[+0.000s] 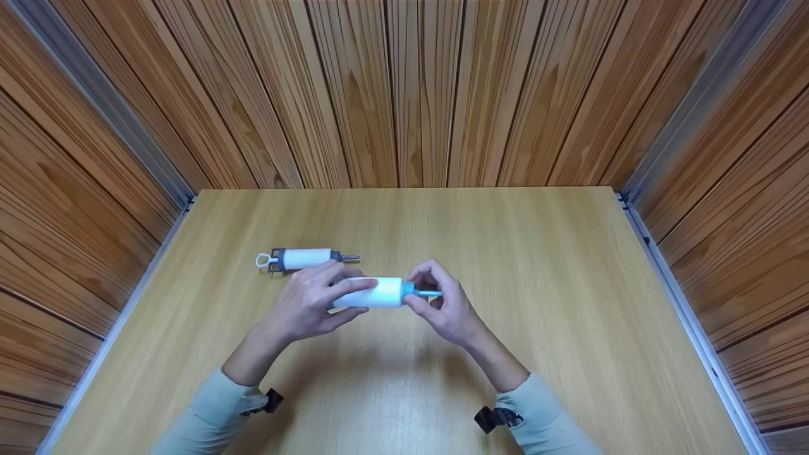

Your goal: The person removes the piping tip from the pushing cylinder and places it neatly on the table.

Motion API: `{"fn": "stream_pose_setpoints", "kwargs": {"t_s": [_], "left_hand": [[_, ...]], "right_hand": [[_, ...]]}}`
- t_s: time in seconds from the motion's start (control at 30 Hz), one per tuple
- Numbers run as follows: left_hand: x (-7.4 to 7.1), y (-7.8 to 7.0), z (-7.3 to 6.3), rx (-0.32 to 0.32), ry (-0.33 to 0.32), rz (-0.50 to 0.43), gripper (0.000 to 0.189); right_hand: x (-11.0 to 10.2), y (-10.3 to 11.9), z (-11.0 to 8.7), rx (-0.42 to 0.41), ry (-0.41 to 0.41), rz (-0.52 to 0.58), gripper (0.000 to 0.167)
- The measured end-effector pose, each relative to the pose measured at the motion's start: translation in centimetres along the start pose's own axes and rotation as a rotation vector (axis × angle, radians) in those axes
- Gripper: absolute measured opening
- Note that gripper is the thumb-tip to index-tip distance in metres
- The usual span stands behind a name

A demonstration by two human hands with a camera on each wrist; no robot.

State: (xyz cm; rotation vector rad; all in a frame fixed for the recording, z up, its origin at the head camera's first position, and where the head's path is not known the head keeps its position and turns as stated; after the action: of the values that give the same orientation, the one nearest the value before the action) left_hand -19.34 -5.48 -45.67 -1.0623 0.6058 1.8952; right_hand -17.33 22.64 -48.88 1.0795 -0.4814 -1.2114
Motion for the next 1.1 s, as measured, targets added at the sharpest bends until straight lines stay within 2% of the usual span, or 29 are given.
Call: {"fn": "stream_pose_setpoints", "kwargs": {"t_s": [0.2, 0.47, 0.7, 0.87, 1.1], "left_hand": [[-0.23, -0.04, 0.24, 0.001, 0.009, 0.008, 0.049], [-0.32, 0.0, 0.25, -0.008, 0.016, 0.001, 0.051], [-0.34, 0.03, 0.13, -0.017, 0.018, -0.022, 0.052], [-0.39, 0.06, 0.12, -0.018, 0.017, -0.004, 0.05], [-0.33, -0.04, 0.21, 0.003, -0.01, 0.028, 0.048]], "right_hand": [[0.02, 0.07, 0.1, 0.007, 0.0, 0.065, 0.013], [0.12, 0.15, 0.17, -0.026, 0.006, 0.066, 0.019], [0.16, 0.36, 0.03, -0.018, -0.024, -0.004, 0.029], [0.14, 0.36, -0.06, 0.006, -0.029, -0.056, 0.03], [0.07, 0.24, 0.21, -0.024, -0.007, 0.053, 0.021]]}}
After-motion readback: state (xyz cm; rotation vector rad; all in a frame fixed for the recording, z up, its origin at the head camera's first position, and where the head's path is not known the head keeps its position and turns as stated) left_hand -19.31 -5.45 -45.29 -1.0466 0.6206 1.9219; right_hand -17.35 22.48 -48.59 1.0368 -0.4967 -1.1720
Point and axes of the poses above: each hand's wrist, its own z-axis towards the middle knuckle, its own x-axis out of the palm, y = z × x, the point moved 1 cm from there along z, towards the middle knuckle, and after that the axes turned 5 degrees about y, right-handed, at the moved point
